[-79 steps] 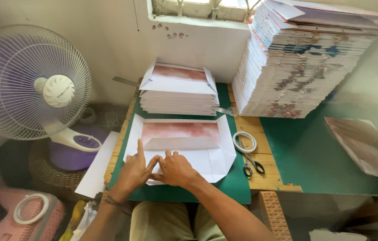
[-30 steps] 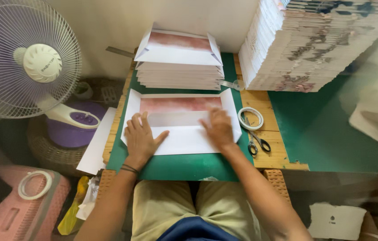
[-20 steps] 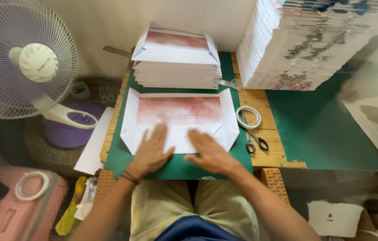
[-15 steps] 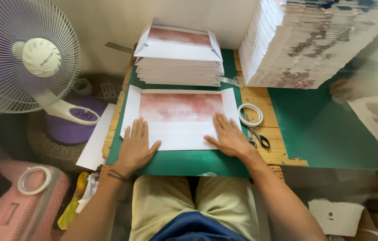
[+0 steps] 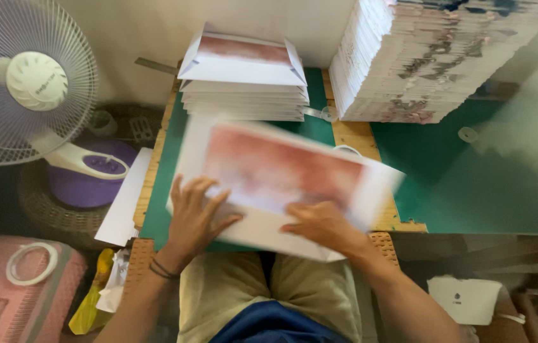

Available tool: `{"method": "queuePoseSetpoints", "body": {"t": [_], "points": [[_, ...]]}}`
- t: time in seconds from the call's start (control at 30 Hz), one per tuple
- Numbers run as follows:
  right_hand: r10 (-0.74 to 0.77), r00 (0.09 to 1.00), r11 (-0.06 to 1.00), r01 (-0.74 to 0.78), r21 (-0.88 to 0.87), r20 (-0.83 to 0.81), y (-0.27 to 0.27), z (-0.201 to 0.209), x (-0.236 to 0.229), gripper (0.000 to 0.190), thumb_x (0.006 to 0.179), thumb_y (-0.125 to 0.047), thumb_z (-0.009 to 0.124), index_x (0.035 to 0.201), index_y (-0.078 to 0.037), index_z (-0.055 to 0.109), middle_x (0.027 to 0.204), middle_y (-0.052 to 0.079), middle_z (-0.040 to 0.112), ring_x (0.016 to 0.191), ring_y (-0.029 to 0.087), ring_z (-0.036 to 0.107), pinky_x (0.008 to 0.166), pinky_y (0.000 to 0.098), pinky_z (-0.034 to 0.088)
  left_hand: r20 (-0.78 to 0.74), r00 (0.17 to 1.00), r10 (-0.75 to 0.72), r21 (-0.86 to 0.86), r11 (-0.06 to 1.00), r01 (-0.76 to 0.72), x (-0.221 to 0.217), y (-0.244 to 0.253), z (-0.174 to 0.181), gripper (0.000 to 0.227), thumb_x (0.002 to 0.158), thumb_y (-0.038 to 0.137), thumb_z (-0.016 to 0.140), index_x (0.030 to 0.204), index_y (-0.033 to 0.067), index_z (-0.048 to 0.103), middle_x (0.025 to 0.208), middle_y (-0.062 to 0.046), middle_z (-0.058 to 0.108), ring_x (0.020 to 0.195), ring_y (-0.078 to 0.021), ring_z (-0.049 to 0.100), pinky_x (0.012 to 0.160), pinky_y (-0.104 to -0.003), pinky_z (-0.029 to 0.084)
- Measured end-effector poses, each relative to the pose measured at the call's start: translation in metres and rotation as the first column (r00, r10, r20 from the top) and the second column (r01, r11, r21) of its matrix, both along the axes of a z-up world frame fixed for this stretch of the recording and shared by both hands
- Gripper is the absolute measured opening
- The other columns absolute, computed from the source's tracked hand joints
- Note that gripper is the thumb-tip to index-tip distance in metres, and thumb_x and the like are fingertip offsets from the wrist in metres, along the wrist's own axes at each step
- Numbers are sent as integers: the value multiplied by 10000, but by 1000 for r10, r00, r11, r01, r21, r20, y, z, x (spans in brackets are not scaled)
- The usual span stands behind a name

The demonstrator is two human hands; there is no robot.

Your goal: The person assembles paper envelopes by folding the flaps and securing them with clear adhesive tape. They use scissors to cut the tape and smooth the flaps down, working through a stack of envelopes on a green table.

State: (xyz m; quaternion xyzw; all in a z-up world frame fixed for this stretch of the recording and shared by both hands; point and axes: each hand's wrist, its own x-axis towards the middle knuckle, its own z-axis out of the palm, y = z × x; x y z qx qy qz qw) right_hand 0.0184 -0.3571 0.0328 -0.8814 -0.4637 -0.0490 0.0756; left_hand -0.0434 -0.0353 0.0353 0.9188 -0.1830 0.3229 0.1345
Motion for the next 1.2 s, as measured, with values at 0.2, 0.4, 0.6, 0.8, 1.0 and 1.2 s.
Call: {"method": "queuePoseSetpoints", "body": {"t": [0.2,0.4,0.6,0.8,1.0,1.2], "points": [[-508,855,631,449,633,-100,-127,35,1,460,944,-308,749,1232,28,622,988,194,754,856,253,755,694,351,599,68,997,41,-212,977,-25,6,2,15,787,826,406,823,1456,72,489,1525,-200,414,1432,-428,375,1199,-641,260],[-804,427,364,904,225,-414,-177,35,1,548,914,-308,721,1382,-40,619,1165,180,738,1043,303,722,931,449,552,-55,997,59,-250,966,-71,14,0,5,735,847,337,806,1455,66,494,1542,-206,414,1430,-426,379,1163,-549,351],[-775,505,513,854,88,-380,-190,4,31,579,933,-375,673,1389,-22,617,1209,236,720,1129,341,704,1011,439,527,-138,989,43,-240,968,-76,14,-1,4,692,834,324,799,1407,50,525,1510,-211,432,1405,-424,390,1140,-532,360],[-808,575,583,812,-34,-127,-194,-13,44,710,930,-484,663,1412,30,573,1253,299,660,1193,419,630,1027,488,496,-190,981,40,-264,960,-90,11,5,-2,659,840,307,792,1381,27,541,1494,-216,456,1386,-422,416,1133,-517,383],[-603,798,774,582,249,10,-116,35,78,537,997,-446,633,1334,-27,632,1349,243,624,1240,425,572,1073,516,440,-210,978,8,-280,958,-68,21,1,-12,659,843,313,784,1377,9,549,1458,-212,491,1356,-409,445,1118,-500,397],[-264,935,932,183,313,238,73,42,165,602,1036,-490,562,1499,-108,510,1639,187,332,1518,439,244,1192,611,266,-220,975,24,-263,961,-83,21,4,-22,640,841,303,778,1362,3,557,1415,-214,525,1326,-413,468,1112,-492,398]]}}
